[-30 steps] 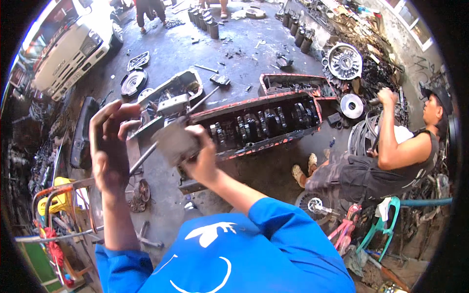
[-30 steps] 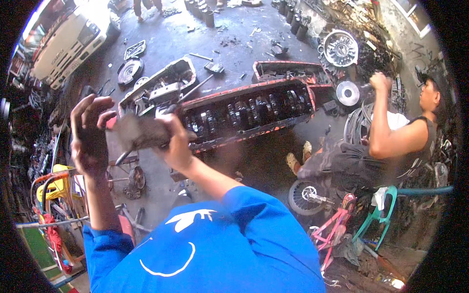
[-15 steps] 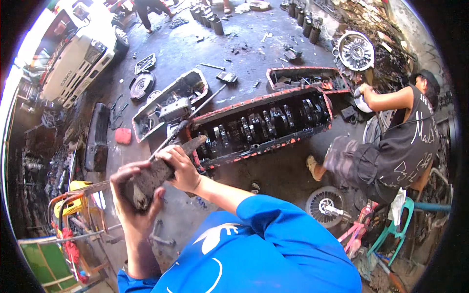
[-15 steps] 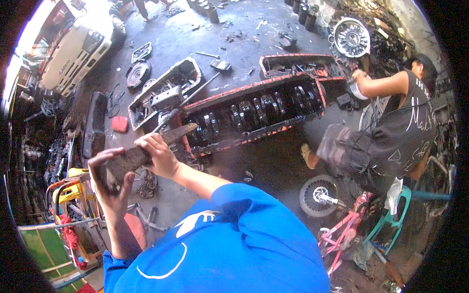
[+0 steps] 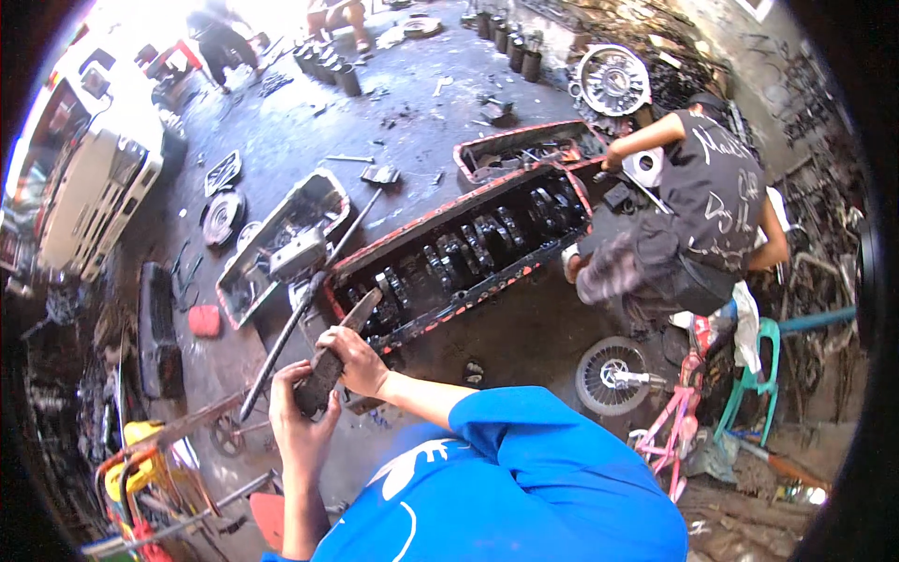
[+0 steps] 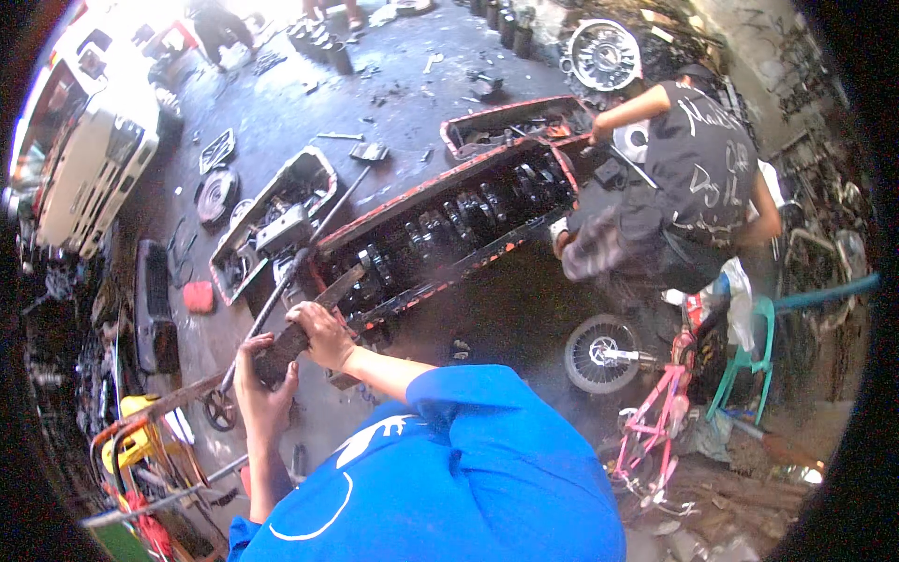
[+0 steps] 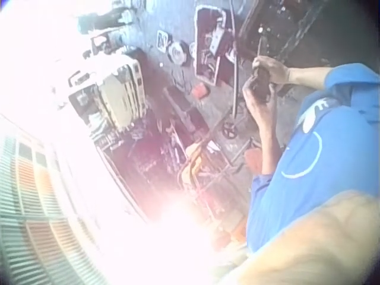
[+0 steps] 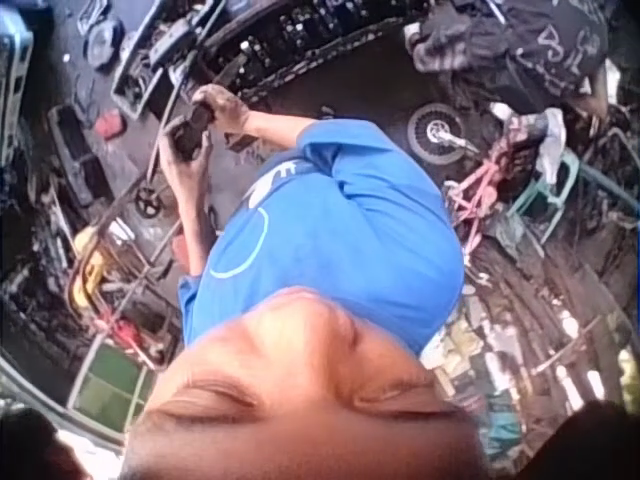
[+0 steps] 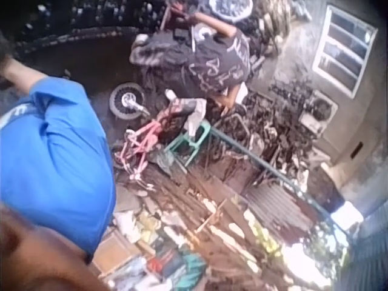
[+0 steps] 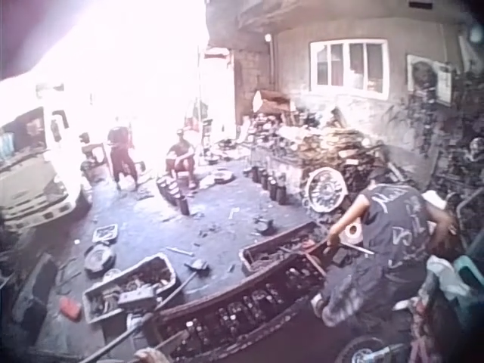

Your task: Inspecting and manipulating engine block internals using a wooden lever.

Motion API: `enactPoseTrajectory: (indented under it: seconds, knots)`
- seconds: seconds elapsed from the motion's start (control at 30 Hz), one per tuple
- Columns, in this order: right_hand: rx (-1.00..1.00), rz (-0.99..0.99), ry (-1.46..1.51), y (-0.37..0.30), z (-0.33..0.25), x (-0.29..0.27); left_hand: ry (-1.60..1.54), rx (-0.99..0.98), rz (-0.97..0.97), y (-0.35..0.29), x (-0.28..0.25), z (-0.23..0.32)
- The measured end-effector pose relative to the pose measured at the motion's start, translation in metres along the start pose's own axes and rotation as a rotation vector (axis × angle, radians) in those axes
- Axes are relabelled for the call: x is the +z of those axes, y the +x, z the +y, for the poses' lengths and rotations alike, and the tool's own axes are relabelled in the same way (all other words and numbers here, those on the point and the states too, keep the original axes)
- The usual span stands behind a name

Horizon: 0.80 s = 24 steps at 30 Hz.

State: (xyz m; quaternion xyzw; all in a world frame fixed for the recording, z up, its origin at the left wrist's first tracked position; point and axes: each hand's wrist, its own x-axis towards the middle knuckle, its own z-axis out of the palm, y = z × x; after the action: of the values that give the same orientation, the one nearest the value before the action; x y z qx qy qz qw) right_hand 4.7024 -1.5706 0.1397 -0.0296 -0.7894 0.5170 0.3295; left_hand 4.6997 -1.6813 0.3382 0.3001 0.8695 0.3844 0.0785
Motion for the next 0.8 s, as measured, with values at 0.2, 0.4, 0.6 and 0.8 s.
enactPoseTrajectory:
  seconds: [0.2, 0.4, 0.6, 0.8]
  knots:
    - [0.036, -0.092, -0.185, 0.0, 0.002, -0.027, 0.124, 0.08, -0.102, 0.012, 0.021, -0.018]
    - [0.327, -0.499, -0.326, -0.046, 0.04, -0.112, 0.25, -0.138, -0.086, 0.005, 0.055, -0.06]
    - [0.712, -0.645, -0.53, -0.145, 0.103, -0.271, 0.441, -0.185, -0.088, 0.013, 0.06, -0.05]
    - [0.87, -0.641, -0.553, -0.181, 0.117, -0.397, 0.726, -0.427, -0.43, 0.041, 0.07, -0.035]
